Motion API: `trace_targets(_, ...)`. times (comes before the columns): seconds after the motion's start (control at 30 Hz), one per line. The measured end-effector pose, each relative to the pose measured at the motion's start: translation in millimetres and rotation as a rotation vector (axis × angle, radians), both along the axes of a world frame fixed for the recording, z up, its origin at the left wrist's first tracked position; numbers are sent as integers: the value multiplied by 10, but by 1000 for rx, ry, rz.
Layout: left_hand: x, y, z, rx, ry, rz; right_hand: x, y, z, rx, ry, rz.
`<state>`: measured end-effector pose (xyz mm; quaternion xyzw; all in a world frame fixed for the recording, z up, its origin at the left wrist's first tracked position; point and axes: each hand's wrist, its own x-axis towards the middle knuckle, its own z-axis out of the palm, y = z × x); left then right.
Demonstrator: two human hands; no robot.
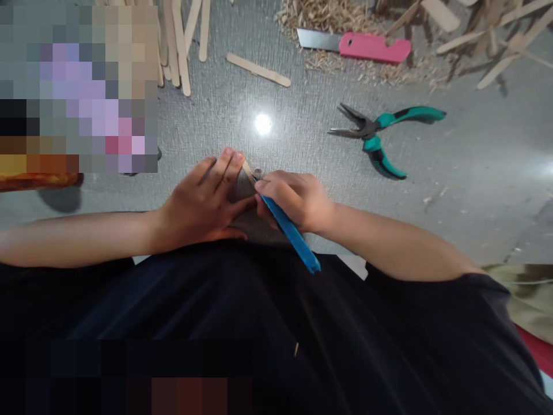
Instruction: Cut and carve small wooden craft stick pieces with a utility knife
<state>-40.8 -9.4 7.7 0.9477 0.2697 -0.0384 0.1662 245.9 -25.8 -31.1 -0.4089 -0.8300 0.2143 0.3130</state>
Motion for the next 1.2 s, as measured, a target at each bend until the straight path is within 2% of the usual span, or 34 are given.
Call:
trace_targets(0.07, 5, 1, -14, 2, 13, -9, -10, 30, 23, 222, 120, 19)
trace_targets(0.1, 11, 3, -19, 5, 15, -10, -21, 50, 42, 278, 138, 32)
trace_targets(0.27, 42, 21, -9, 6, 38, -10, -94, 151, 79, 188, 130, 128)
trace_targets(0.4, -16, 104, 47, -19, 13, -52, -103, 170, 24, 188, 122, 105)
trace_targets(0.53, -110, 292, 55, -65, -126, -109, -73, 161, 2, 167, 90, 93)
trace_targets(0.6, -128, 388, 5, -134, -246, -48, -59, 157, 9, 139, 78, 91)
trace_targets(0.7, -110, 479, -139, -183, -387, 207, -51, 159, 21, 97, 75, 105)
trace_targets(0.73, -98, 491, -191, -168, -403, 250, -51, 163, 25, 92, 80, 116)
trace_targets(0.83, -67, 489, -300, -138, -396, 261, -56, 187, 42, 150, 104, 181)
trace_targets(0.93, -67, 471, -311, -142, -377, 242, -44, 219, 71, 204, 70, 254)
trace_targets(1.07, -96, 493, -300, -94, -364, 171, 22, 229, 87, 128, -33, 326)
trace_targets(1.13, -107, 515, -321, -51, -375, 129, 54, 213, 83, 9, -91, 349)
trace_targets(1.2, -113, 530, -347, -23, -385, 100, 67, 192, 87, -159, -138, 259)
